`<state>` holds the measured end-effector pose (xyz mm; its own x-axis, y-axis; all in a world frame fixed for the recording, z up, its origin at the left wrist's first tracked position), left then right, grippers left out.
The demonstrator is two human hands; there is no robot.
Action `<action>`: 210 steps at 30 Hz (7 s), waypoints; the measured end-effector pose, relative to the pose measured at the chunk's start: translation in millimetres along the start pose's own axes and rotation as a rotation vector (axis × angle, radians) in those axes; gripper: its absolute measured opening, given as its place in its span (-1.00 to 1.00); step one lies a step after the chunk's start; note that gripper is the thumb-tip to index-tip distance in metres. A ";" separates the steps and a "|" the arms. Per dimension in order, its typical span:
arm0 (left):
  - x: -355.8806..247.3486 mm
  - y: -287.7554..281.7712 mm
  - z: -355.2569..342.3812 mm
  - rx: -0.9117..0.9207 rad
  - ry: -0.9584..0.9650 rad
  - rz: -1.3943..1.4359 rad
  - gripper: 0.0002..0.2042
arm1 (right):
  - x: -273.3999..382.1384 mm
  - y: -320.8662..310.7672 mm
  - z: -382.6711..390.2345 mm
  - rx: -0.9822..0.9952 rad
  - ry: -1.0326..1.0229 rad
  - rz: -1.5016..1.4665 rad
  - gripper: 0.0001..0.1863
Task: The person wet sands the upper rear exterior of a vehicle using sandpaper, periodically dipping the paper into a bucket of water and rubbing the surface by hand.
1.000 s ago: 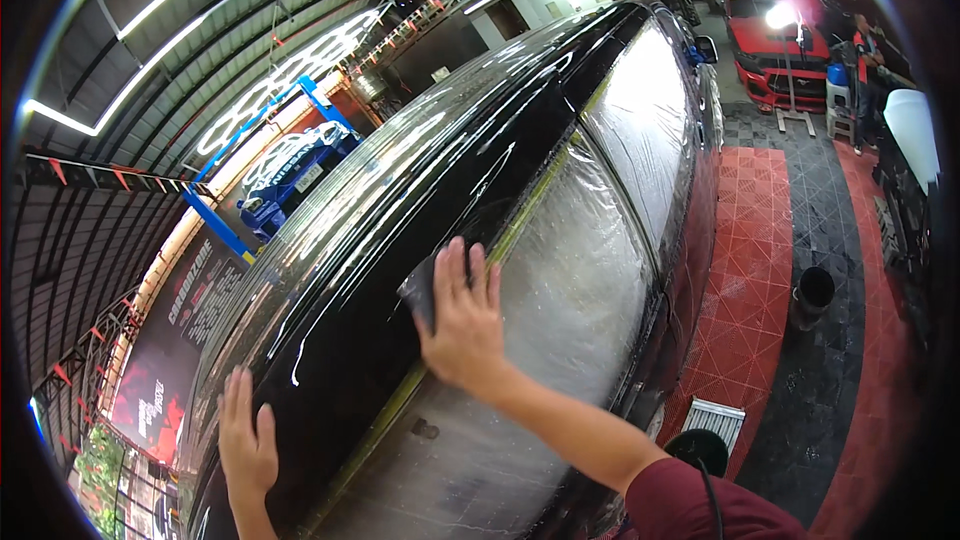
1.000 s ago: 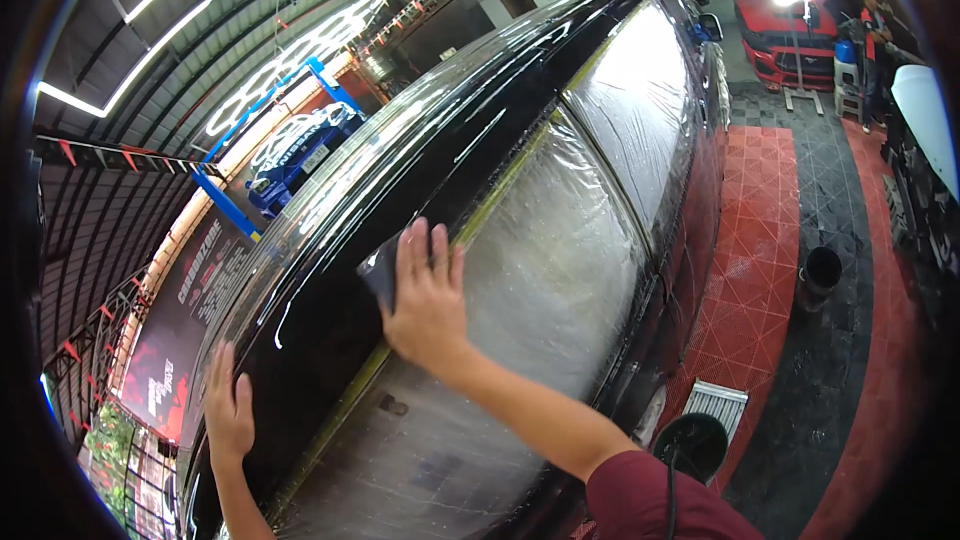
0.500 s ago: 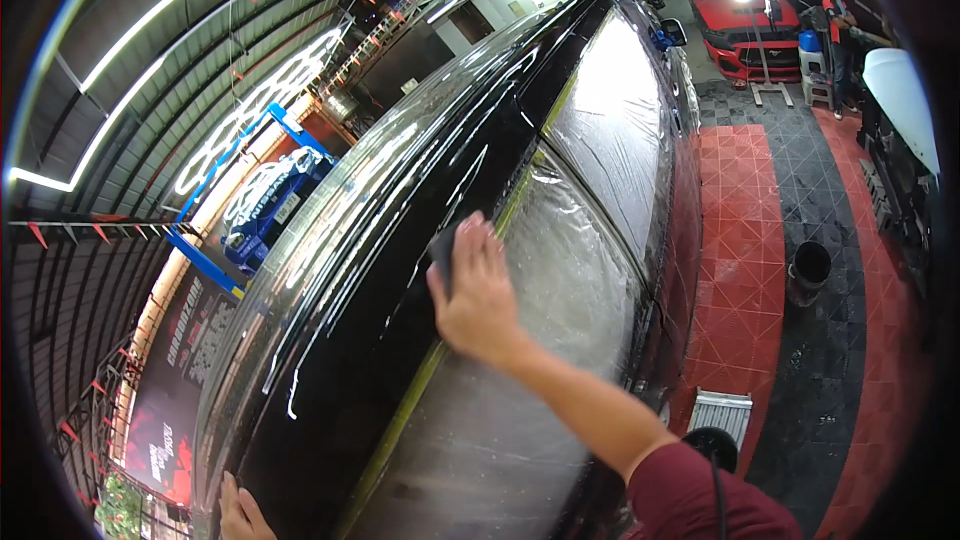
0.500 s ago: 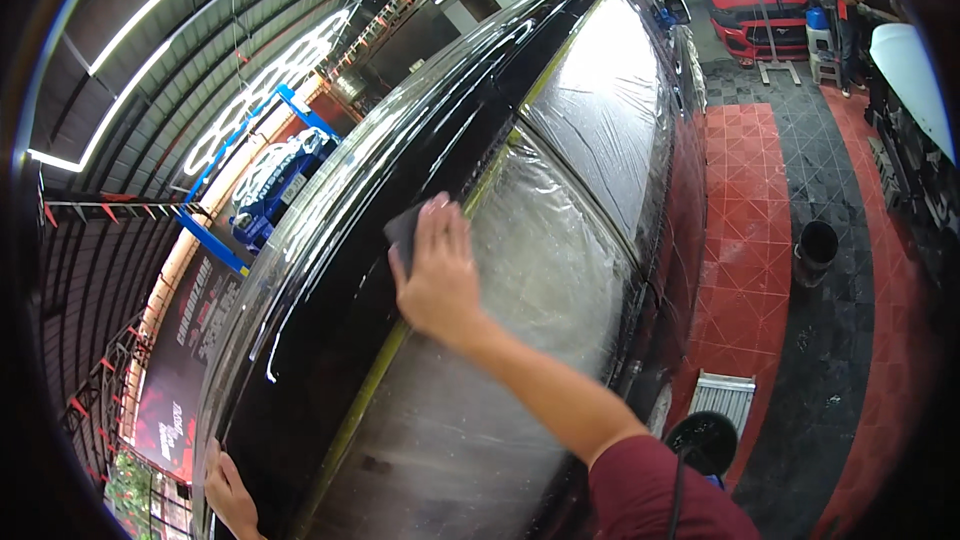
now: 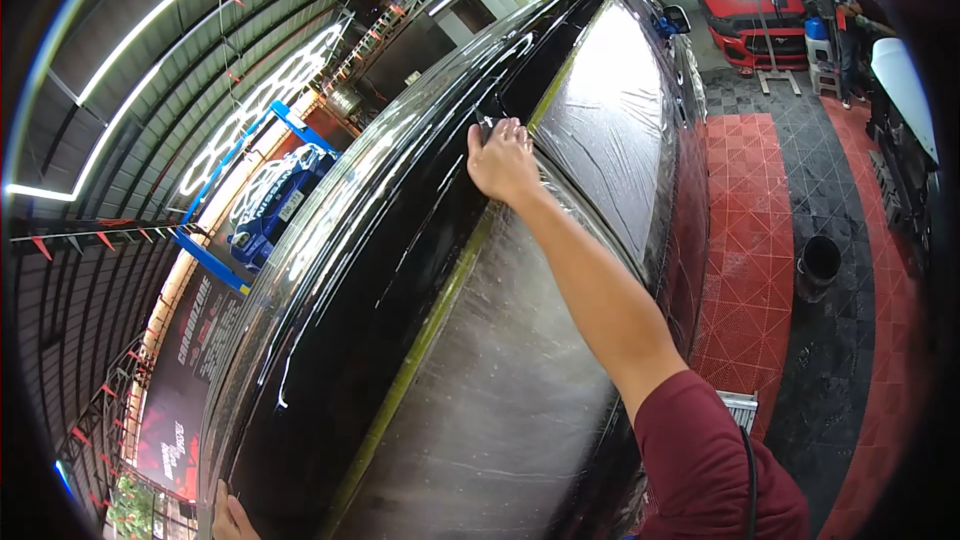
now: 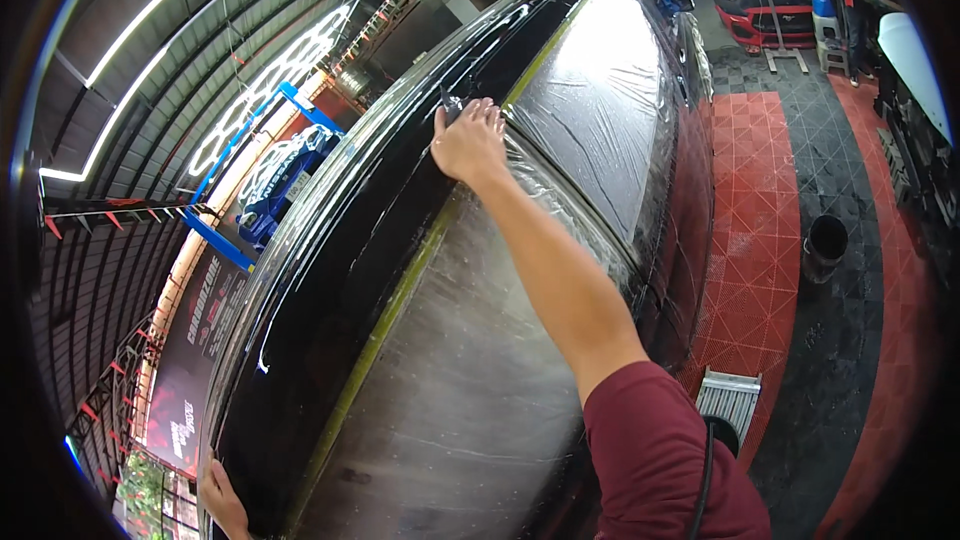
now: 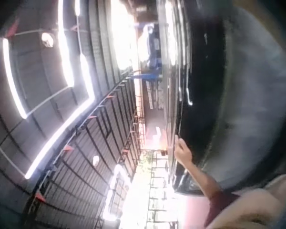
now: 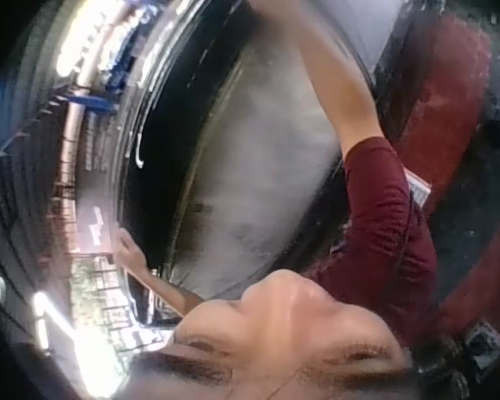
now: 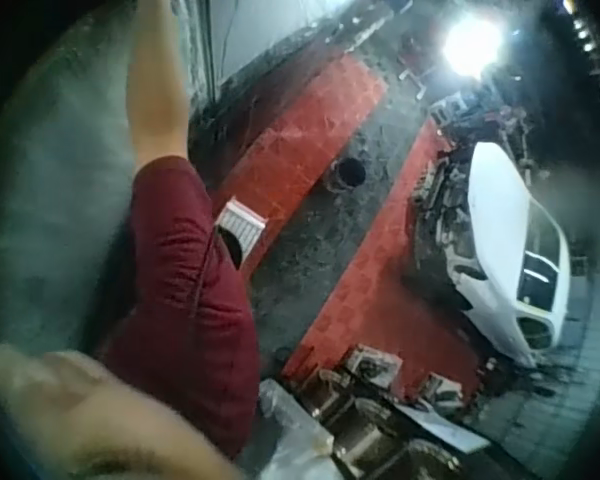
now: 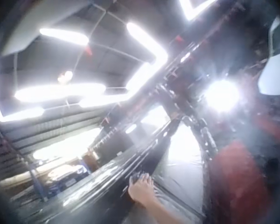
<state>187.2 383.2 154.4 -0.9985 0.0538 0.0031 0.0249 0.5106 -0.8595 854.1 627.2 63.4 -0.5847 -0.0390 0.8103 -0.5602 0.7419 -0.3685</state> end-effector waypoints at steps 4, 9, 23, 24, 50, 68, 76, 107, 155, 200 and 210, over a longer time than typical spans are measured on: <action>0.0 -15.8 10.1 -0.059 -0.016 -0.046 -0.52 | 38.9 32.6 60.4 0.034 -0.182 -0.021 -0.15; 3.6 1.7 -1.7 -0.014 0.057 0.063 -0.56 | 6.1 1.6 -5.3 -0.001 -0.065 0.074 -0.19; 0.6 -25.7 13.9 -0.140 -0.112 -0.105 -0.45 | 155.6 58.7 256.5 0.024 -0.542 0.029 -0.25; 5.0 -25.5 14.7 -0.128 -0.121 -0.087 -0.43 | 189.0 71.3 316.2 0.083 -0.691 0.018 -0.24; 203.4 -103.9 117.7 -0.361 -0.205 0.136 -0.44 | 319.8 77.6 475.6 0.361 -1.992 0.507 -0.41; 237.2 -101.0 134.0 -0.085 -0.517 0.053 -0.51 | 496.5 108.4 712.0 0.461 -2.244 0.454 0.00; 227.2 -98.7 143.1 -0.079 -0.524 -0.032 -0.48 | 438.8 101.4 636.5 0.358 -2.209 0.548 -0.20; 256.7 -54.6 116.0 -0.028 -0.542 -0.063 -0.62 | 482.3 116.5 734.9 0.390 -2.207 0.433 0.05; 350.4 -127.8 259.7 -0.237 -0.671 0.055 -0.37 | 405.0 64.8 680.6 0.466 -2.159 0.390 -0.18; 351.8 -108.3 272.6 -0.152 -0.355 -0.117 -0.68 | 267.7 38.4 605.0 0.424 -1.534 0.311 -0.20; 388.9 -91.1 276.1 -0.047 -0.319 -0.059 -0.66 | 279.9 50.3 627.4 0.361 -1.104 -0.003 -0.21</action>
<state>-216.6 120.7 92.8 -0.9628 -0.2447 -0.1146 -0.0385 0.5441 -0.8381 294.1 233.6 -14.1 -0.6767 -0.7353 0.0387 -0.5935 0.5136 -0.6196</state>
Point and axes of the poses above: each hand's wrist, its own z-axis away from the middle knuckle, its own y-axis out of the palm, x = y × z, the point moved 9 cm from there along -z, towards the middle knuckle, and after that the axes turned 11 degrees about x, right-handed, at the moved point
